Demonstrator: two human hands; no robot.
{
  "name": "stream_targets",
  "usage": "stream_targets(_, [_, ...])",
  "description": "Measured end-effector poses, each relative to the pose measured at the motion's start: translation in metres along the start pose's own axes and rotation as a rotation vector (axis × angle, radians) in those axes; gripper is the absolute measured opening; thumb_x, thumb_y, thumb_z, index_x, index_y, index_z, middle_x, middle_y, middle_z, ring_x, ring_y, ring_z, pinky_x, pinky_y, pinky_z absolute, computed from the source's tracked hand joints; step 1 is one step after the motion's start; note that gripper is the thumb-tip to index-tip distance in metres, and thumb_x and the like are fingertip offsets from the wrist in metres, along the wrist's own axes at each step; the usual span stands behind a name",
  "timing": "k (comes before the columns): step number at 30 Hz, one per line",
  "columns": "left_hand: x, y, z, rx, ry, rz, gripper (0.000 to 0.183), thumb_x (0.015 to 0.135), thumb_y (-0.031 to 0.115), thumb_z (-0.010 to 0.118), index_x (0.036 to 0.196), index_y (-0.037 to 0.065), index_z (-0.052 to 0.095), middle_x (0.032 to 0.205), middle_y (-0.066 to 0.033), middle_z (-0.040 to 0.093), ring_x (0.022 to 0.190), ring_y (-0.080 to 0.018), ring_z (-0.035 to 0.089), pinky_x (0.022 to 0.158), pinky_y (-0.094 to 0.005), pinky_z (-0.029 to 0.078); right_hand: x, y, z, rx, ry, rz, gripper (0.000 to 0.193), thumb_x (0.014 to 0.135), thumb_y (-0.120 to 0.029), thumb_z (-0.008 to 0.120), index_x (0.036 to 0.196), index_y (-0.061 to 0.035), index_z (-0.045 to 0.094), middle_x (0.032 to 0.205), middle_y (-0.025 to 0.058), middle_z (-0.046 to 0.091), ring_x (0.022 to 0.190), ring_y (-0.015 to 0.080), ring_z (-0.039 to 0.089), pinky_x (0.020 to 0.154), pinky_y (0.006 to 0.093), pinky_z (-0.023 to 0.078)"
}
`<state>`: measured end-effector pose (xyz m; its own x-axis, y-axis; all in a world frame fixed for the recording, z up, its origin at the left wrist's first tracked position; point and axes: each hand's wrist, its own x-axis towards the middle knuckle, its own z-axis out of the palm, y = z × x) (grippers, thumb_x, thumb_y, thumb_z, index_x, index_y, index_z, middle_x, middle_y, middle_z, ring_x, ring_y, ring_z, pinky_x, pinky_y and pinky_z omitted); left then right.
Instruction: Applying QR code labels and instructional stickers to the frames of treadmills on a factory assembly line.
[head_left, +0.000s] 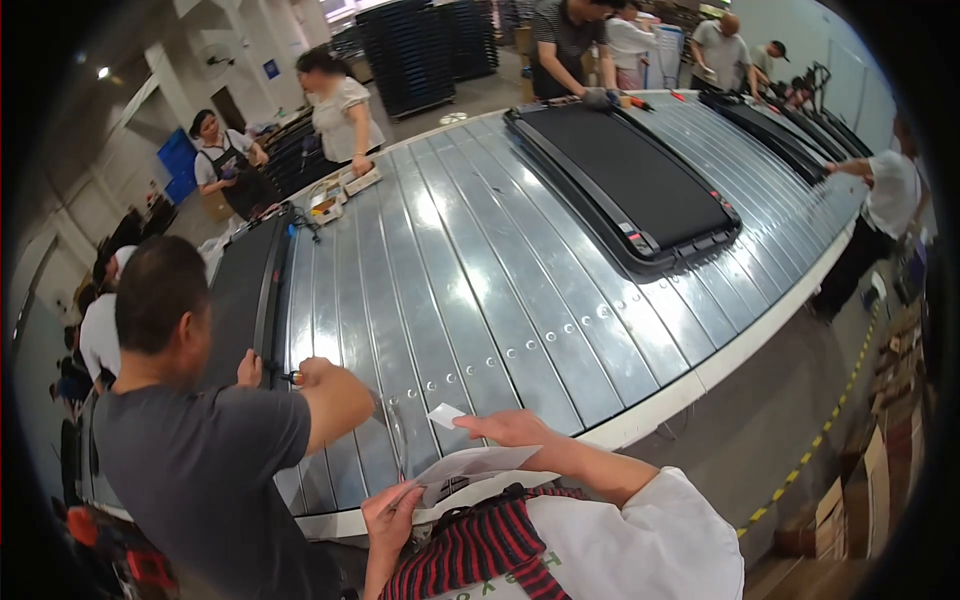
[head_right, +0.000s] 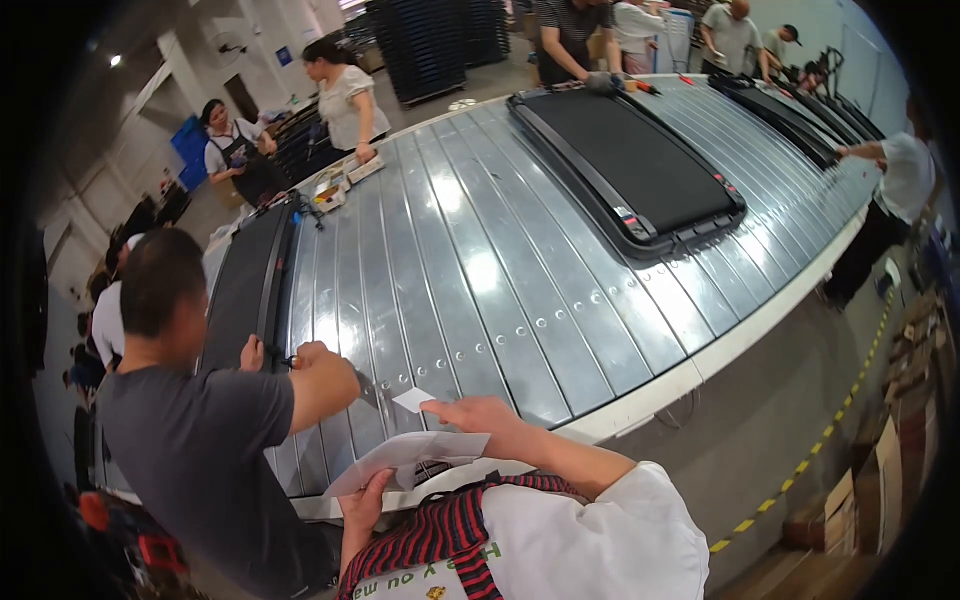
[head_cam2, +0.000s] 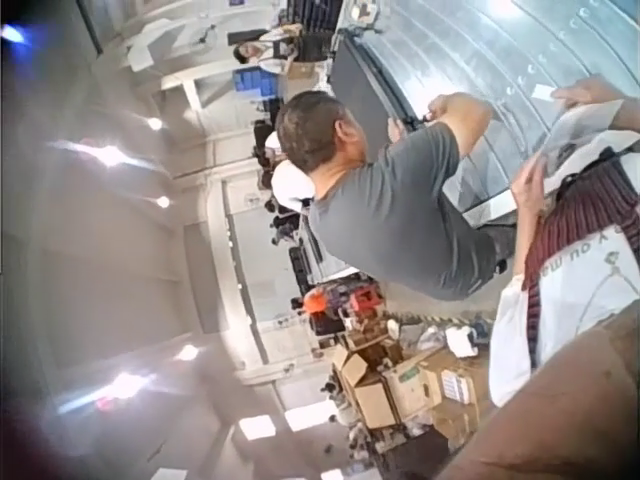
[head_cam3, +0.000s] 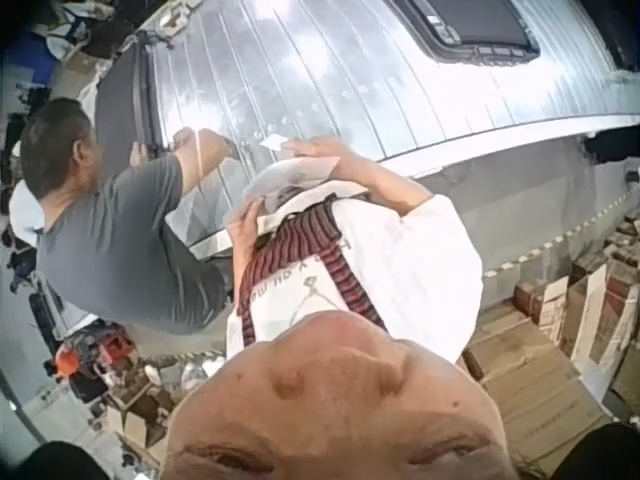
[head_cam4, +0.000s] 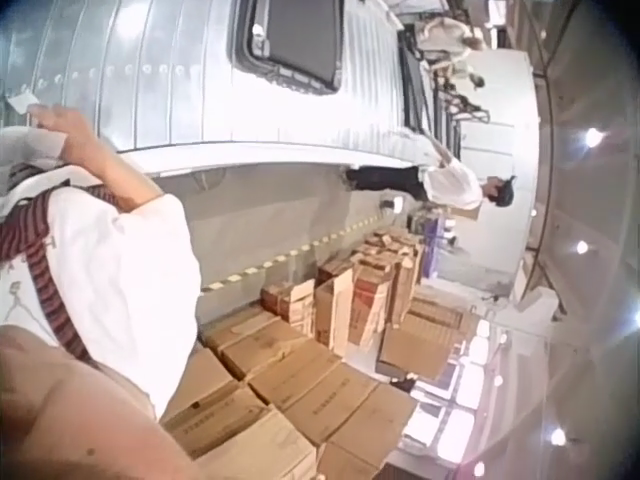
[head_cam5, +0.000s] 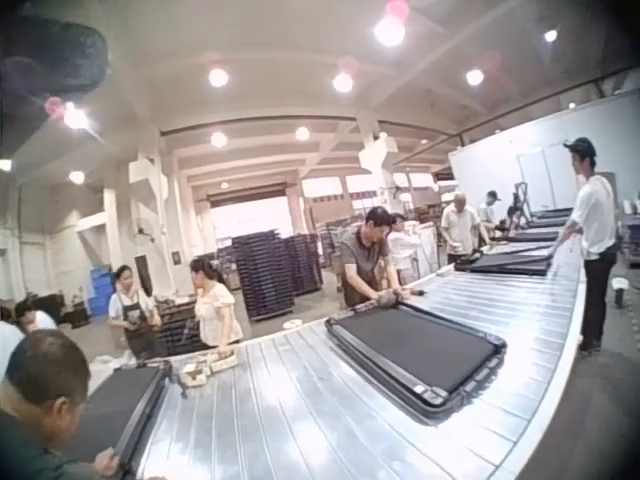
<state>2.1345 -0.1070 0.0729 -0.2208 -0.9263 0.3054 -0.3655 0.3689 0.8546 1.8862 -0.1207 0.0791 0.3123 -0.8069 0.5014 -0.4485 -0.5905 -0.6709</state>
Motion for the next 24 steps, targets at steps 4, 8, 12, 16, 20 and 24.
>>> stream_targets(4, [0.007, 0.015, -0.002, 0.018, -0.233, 0.122, 0.016, 0.067, -0.001, 0.064, 0.083, 0.001, 0.063, 0.07, -0.0087, 0.062, 0.059, -0.0143, 0.058, 0.058, -0.024, 0.046, -0.003, -0.011, 0.018, 0.011, -0.026, 0.021, 0.046, 0.076, -0.028, 0.058, 0.116, -0.0122, 0.042, 0.069, 0.0115, 0.054, 0.064, 0.0304, 0.054, 0.055, 0.0381, 0.041])
stream_targets(8, [0.013, 0.016, -0.006, 0.065, -0.313, 0.246, 0.008, 0.07, 0.001, 0.063, 0.077, 0.002, 0.065, 0.068, -0.0107, 0.062, 0.059, -0.0175, 0.06, 0.055, -0.0262, 0.046, -0.004, -0.015, 0.03, -0.098, -0.055, 0.102, 0.049, 0.074, -0.028, 0.062, 0.117, -0.0132, 0.043, 0.081, 0.0102, 0.06, 0.068, 0.0279, 0.058, 0.059, 0.0345, 0.045])
stream_targets(12, [0.011, -0.004, -0.034, 0.061, -0.216, 0.052, 0.015, 0.068, -0.002, 0.057, 0.081, 0.001, 0.062, 0.075, -0.0104, 0.063, 0.065, -0.0198, 0.062, 0.059, -0.0268, 0.047, 0.001, -0.021, 0.034, -0.137, -0.054, 0.153, 0.047, 0.074, -0.028, 0.061, 0.116, -0.0136, 0.044, 0.082, 0.0102, 0.06, 0.068, 0.0283, 0.058, 0.059, 0.0342, 0.045])
stream_targets(16, [0.008, -0.01, -0.038, 0.046, -0.237, 0.172, 0.015, 0.067, 0.001, 0.059, 0.082, 0.0, 0.062, 0.075, -0.0109, 0.063, 0.065, -0.0192, 0.062, 0.059, -0.0262, 0.047, 0.012, -0.02, 0.058, -0.158, -0.116, 0.121, 0.046, 0.075, -0.029, 0.061, 0.115, -0.0134, 0.044, 0.083, 0.01, 0.06, 0.069, 0.0282, 0.058, 0.06, 0.0342, 0.046])
stream_targets(20, [0.005, -0.031, -0.045, -0.034, -0.33, 0.222, 0.019, 0.068, 0.006, 0.06, 0.086, 0.003, 0.061, 0.08, -0.0107, 0.063, 0.073, -0.0218, 0.062, 0.063, -0.0269, 0.048, 0.024, -0.031, 0.061, -0.196, -0.082, 0.078, 0.046, 0.071, -0.022, 0.065, 0.112, -0.0124, 0.047, 0.081, 0.0095, 0.061, 0.069, 0.0268, 0.059, 0.06, 0.0335, 0.047])
stream_targets(24, [0.001, -0.034, -0.065, -0.006, -0.186, 0.113, 0.02, 0.069, 0.006, 0.06, 0.088, 0.003, 0.061, 0.08, -0.0105, 0.063, 0.072, -0.0224, 0.062, 0.063, -0.0276, 0.048, 0.032, -0.032, 0.065, -0.222, -0.07, 0.137, 0.047, 0.069, -0.023, 0.066, 0.111, -0.0115, 0.048, 0.078, 0.0102, 0.061, 0.071, 0.0257, 0.06, 0.059, 0.0328, 0.048])
